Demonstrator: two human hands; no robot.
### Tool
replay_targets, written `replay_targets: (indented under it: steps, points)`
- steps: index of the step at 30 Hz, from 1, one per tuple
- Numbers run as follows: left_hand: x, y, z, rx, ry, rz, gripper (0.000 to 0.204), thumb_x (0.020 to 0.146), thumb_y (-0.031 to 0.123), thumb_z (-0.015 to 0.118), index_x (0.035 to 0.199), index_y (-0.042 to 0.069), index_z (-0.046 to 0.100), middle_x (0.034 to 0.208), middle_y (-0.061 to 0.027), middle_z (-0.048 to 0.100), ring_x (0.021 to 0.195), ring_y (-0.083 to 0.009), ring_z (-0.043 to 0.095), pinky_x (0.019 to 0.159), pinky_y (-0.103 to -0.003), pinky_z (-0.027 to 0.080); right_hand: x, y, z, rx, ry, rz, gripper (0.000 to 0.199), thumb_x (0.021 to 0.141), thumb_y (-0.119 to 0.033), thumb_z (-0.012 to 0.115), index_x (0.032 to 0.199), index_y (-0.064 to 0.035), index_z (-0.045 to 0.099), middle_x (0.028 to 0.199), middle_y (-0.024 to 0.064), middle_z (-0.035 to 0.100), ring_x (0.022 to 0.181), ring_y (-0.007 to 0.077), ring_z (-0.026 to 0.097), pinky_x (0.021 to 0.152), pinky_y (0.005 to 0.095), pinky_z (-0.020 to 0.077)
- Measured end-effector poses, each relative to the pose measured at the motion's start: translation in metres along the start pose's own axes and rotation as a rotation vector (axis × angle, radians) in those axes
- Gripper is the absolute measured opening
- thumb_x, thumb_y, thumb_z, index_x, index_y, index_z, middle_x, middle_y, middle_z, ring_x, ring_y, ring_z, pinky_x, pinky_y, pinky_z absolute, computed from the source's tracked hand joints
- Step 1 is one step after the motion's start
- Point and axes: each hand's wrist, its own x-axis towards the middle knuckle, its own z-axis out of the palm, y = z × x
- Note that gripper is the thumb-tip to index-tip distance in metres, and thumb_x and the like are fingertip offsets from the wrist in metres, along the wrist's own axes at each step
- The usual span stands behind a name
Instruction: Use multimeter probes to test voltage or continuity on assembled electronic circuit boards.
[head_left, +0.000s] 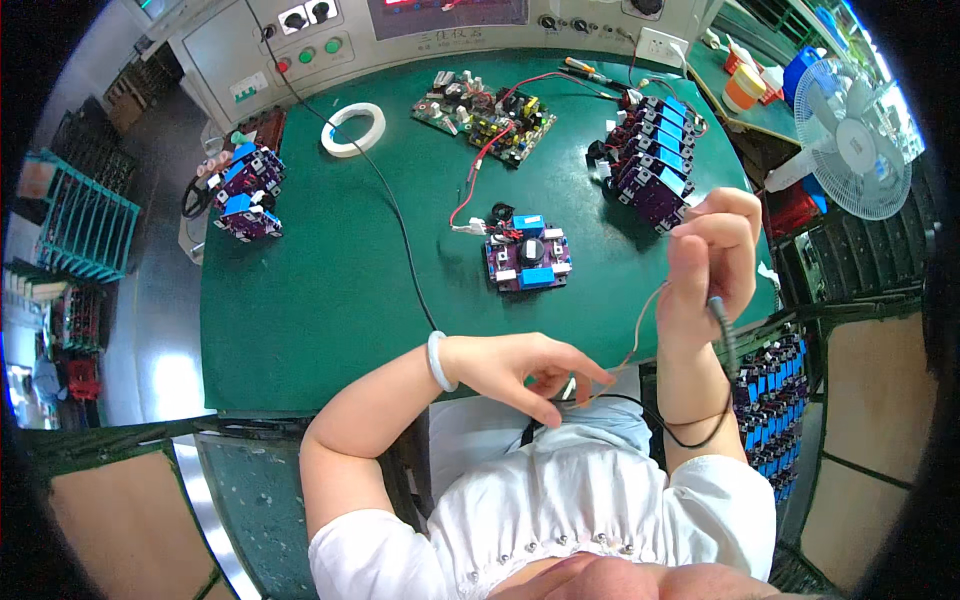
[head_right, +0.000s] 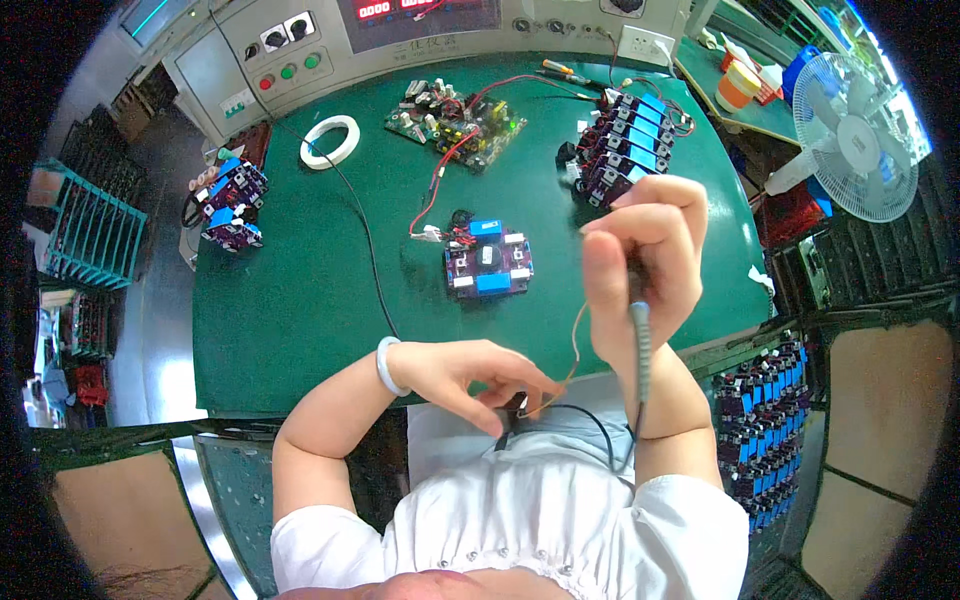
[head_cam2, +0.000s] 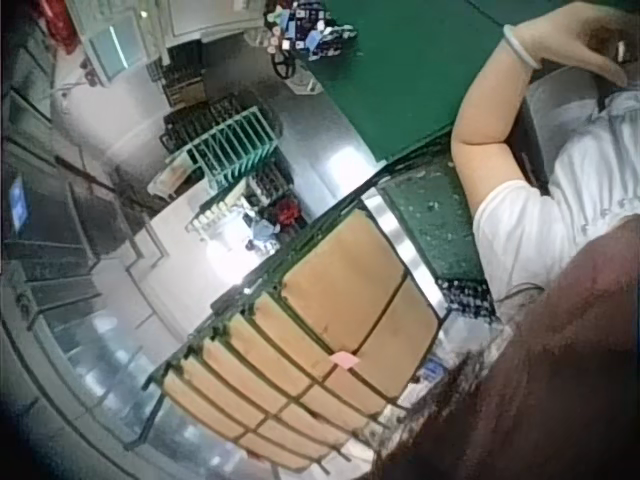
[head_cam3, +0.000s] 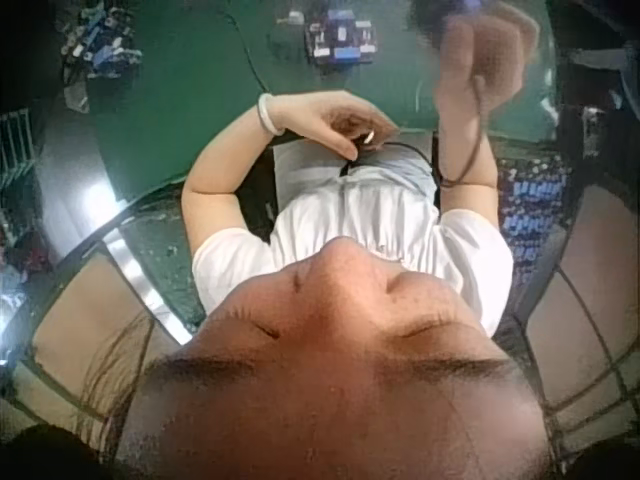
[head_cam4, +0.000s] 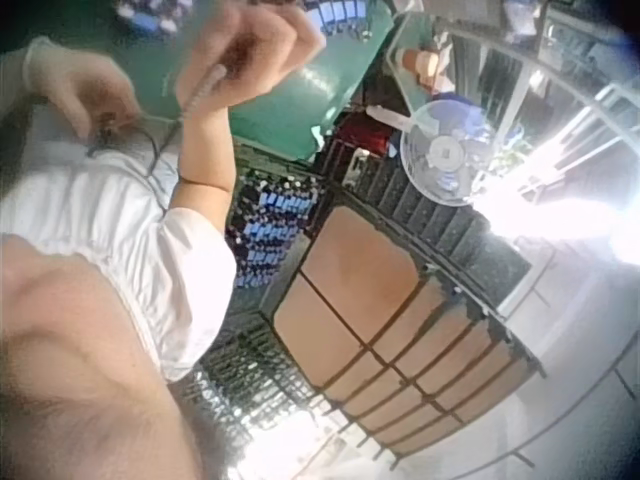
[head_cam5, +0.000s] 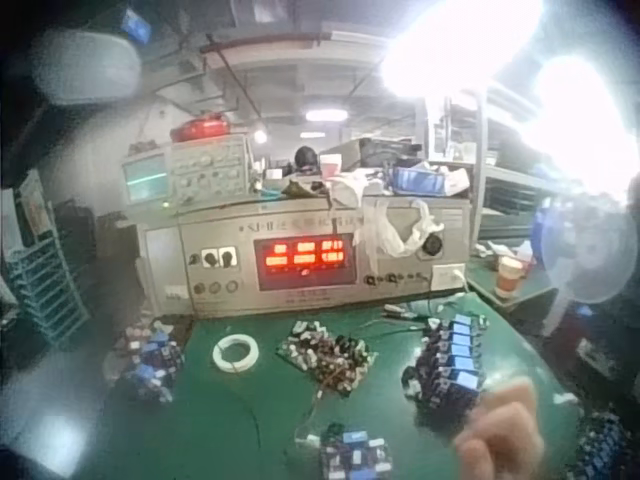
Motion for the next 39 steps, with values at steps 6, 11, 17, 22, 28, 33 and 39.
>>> replay_targets:
  steps: [6, 11, 17, 22, 28, 33, 39]
  points:
    - [-0.019, 0.008, -0.009, -0.078, -0.271, -0.015, 0.026, 0.092, 0.016, 0.071, 0.113, 0.001, 0.070, 0.097, -0.0087, 0.070, 0.086, -0.0166, 0.064, 0.068, -0.030, 0.051, 0.008, 0.018, -0.006, 0.436, 0.274, 0.224, 0.024, 0.098, -0.023, 0.054, 0.084, -0.0034, 0.055, 0.096, 0.0057, 0.047, 0.062, 0.0103, 0.042, 0.051, 0.0212, 0.0335]
    - [-0.050, 0.028, -0.034, 0.246, -0.005, 0.083, 0.018, 0.082, 0.005, 0.075, 0.100, 0.005, 0.077, 0.104, -0.0112, 0.067, 0.097, -0.0224, 0.064, 0.081, -0.030, 0.051, -0.009, 0.064, 0.002, 1.132, -0.154, 0.862, 0.031, 0.102, -0.031, 0.043, 0.098, -0.0052, 0.059, 0.095, 0.0062, 0.059, 0.072, 0.0152, 0.054, 0.067, 0.0289, 0.0447]
    - [-0.062, 0.033, -0.049, 0.584, 0.808, 0.149, 0.026, 0.074, -0.013, 0.071, 0.095, 0.002, 0.076, 0.094, -0.0090, 0.067, 0.086, -0.0187, 0.066, 0.075, -0.028, 0.056, -0.051, 0.100, 0.034, 0.953, -0.212, 1.151, 0.044, 0.098, -0.046, 0.039, 0.102, -0.0068, 0.059, 0.107, 0.0077, 0.065, 0.106, 0.0204, 0.057, 0.101, 0.0357, 0.0388]
    - [-0.063, 0.025, -0.057, 0.739, 0.905, 0.131, 0.021, 0.074, -0.010, 0.074, 0.093, 0.002, 0.075, 0.091, -0.0089, 0.072, 0.081, -0.0169, 0.070, 0.074, -0.027, 0.057, -0.068, 0.106, 0.054, 1.088, -0.222, 1.131, 0.042, 0.098, -0.043, 0.039, 0.106, -0.0051, 0.057, 0.105, 0.0087, 0.063, 0.105, 0.0205, 0.055, 0.100, 0.0344, 0.0387]
    - [-0.067, 0.024, -0.060, 0.962, 0.846, 0.105, 0.018, 0.072, -0.006, 0.075, 0.088, 0.003, 0.074, 0.090, -0.0090, 0.074, 0.081, -0.0214, 0.072, 0.075, -0.031, 0.057, -0.062, 0.115, 0.065, 1.235, -0.356, 1.119, 0.042, 0.097, -0.043, 0.042, 0.112, -0.0065, 0.058, 0.100, 0.0061, 0.061, 0.097, 0.0182, 0.053, 0.091, 0.0345, 0.0419]
    - [-0.066, 0.019, -0.067, 0.986, 0.889, 0.079, 0.019, 0.071, -0.005, 0.075, 0.088, 0.004, 0.074, 0.089, -0.0086, 0.074, 0.082, -0.0232, 0.072, 0.076, -0.032, 0.057, -0.052, 0.126, 0.055, 1.119, -0.348, 1.066, 0.046, 0.098, -0.046, 0.042, 0.112, -0.0046, 0.058, 0.094, 0.0034, 0.058, 0.090, 0.0150, 0.052, 0.088, 0.0307, 0.0399]
    - [-0.062, 0.019, -0.064, 1.027, 0.890, 0.016, 0.019, 0.071, -0.004, 0.075, 0.089, 0.004, 0.073, 0.089, -0.0084, 0.074, 0.082, -0.0222, 0.072, 0.075, -0.032, 0.058, -0.044, 0.132, 0.031, 0.889, -0.468, 1.124, 0.055, 0.099, -0.057, 0.032, 0.101, -0.0076, 0.057, 0.074, -0.0013, 0.049, 0.075, 0.0097, 0.048, 0.076, 0.0269, 0.0391]
